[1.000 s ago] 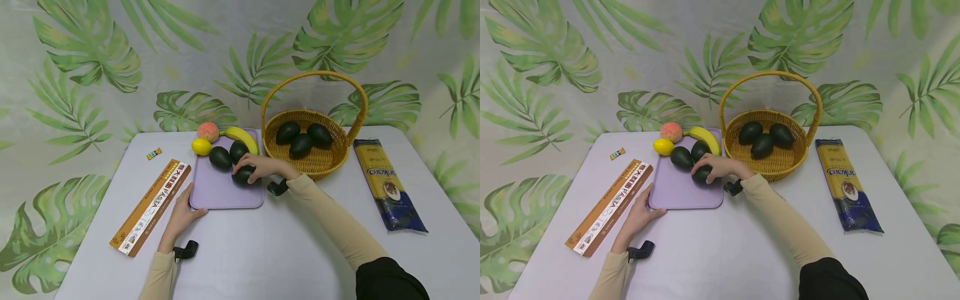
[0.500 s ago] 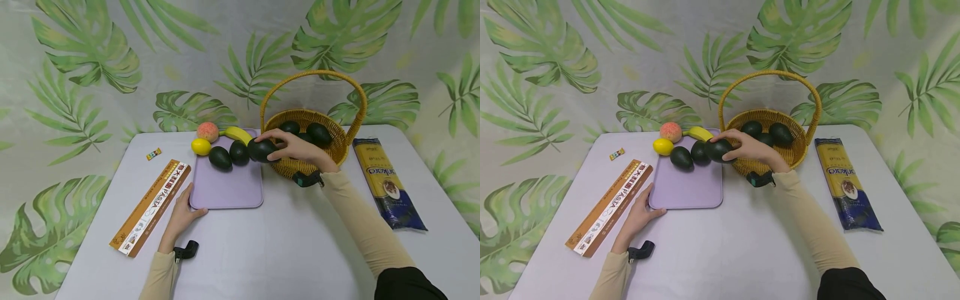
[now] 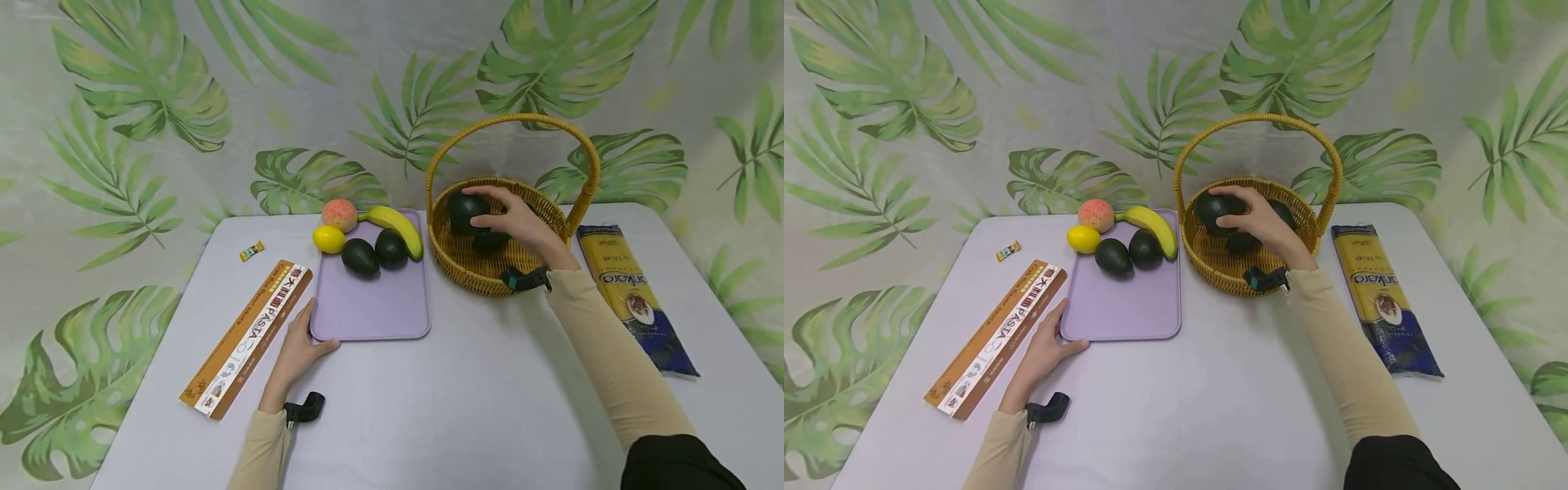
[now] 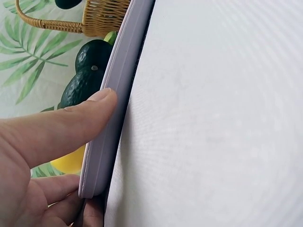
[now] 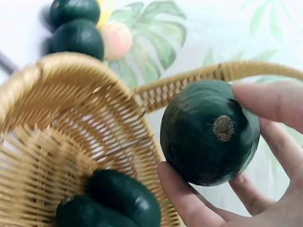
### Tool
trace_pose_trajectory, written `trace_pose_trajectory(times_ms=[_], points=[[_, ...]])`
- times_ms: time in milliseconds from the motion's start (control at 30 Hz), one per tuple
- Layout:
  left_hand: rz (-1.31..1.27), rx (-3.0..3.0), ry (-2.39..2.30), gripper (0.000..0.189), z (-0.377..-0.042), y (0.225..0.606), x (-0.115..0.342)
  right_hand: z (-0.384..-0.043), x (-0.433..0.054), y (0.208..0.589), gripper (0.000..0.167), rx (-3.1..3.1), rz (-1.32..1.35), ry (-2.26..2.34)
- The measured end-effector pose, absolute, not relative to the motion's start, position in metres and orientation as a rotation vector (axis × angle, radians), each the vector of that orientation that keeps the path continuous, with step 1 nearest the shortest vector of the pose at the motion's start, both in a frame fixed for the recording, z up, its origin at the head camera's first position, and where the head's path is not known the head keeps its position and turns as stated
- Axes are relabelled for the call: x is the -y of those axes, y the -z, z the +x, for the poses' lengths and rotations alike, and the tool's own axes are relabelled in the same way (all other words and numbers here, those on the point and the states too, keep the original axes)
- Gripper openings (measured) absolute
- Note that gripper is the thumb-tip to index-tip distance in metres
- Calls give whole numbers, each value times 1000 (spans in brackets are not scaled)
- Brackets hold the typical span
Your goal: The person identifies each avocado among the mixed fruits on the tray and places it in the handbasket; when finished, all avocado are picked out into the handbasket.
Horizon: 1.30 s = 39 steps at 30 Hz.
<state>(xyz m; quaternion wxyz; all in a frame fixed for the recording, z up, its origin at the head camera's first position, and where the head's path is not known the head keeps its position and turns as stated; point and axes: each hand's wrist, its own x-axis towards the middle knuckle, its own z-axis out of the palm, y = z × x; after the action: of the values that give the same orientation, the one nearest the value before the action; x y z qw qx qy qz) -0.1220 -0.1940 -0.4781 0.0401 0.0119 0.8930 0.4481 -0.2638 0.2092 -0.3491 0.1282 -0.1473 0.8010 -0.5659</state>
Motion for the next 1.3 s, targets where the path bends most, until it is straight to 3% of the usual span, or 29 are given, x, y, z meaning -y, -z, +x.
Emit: trace_pose_trajectory(times_ms=[933,1300], points=[[23,-2736,-1373,95,-122,477,193,-281,-181,363,41,-2508,-387,1252],[16,-2729,-1369,95,-122,477,193,-264,-166,350,42,-2395,-560,1515]])
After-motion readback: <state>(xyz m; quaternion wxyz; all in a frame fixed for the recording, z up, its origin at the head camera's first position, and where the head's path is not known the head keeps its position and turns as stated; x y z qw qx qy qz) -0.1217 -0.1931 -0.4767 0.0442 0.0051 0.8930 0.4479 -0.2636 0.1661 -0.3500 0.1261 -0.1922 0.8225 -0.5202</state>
